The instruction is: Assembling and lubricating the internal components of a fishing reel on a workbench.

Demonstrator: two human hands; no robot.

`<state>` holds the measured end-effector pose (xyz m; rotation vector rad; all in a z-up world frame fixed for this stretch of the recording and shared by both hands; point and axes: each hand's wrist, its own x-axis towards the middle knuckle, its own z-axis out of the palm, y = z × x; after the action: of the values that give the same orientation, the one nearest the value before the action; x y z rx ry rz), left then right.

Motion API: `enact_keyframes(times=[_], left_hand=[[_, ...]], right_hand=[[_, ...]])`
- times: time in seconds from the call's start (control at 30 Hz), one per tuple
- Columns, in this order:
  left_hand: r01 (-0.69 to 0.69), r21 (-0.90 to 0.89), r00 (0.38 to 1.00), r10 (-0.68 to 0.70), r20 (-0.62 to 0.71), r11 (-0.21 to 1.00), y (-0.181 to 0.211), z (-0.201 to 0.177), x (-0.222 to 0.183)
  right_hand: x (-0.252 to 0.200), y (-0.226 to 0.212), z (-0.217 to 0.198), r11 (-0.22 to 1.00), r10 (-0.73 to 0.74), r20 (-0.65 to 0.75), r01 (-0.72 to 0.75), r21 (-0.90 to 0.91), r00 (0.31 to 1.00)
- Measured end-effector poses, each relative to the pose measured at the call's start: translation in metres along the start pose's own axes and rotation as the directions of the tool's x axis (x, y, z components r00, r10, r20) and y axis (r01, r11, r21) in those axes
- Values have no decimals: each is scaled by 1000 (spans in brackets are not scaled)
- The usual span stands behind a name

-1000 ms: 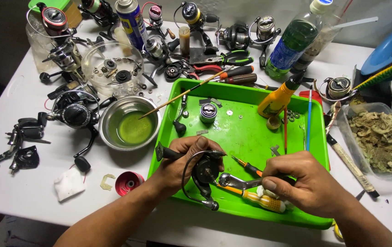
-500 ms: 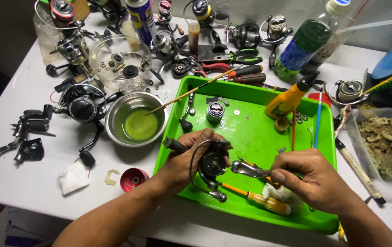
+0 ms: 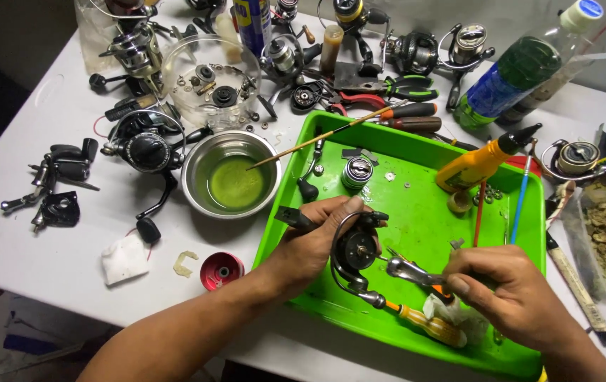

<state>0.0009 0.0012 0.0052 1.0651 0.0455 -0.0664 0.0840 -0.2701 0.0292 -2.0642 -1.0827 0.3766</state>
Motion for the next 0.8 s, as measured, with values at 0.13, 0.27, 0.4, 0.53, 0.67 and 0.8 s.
enact_keyframes(times=[0.13, 0.27, 0.4, 0.53, 0.67, 0.8], left_hand=[[-64, 119, 998, 66, -12, 991, 4, -2, 2], [-82, 172, 997, 84, -1, 982, 12, -2, 1], [-96, 225, 994, 105, -28, 970, 12, -6, 4], [-110, 216, 988, 130, -79, 970, 12, -10, 7], [-127, 211, 981, 155, -119, 969, 12, -13, 10], [-165, 330, 967, 218, -129, 929, 18, -17, 12]], right_hand=[[-1, -2, -6, 998, 8, -58, -12, -63, 998], [9, -5, -11, 992, 49, -35, -52, -112, 998], [20, -5, -15, 992, 45, 6, -44, -114, 999], [29, 1, -16, 993, 47, 23, -44, -109, 999], [38, 2, -18, 991, 60, 46, -54, -122, 997], [47, 3, -19, 988, 79, 61, -70, -136, 995]])
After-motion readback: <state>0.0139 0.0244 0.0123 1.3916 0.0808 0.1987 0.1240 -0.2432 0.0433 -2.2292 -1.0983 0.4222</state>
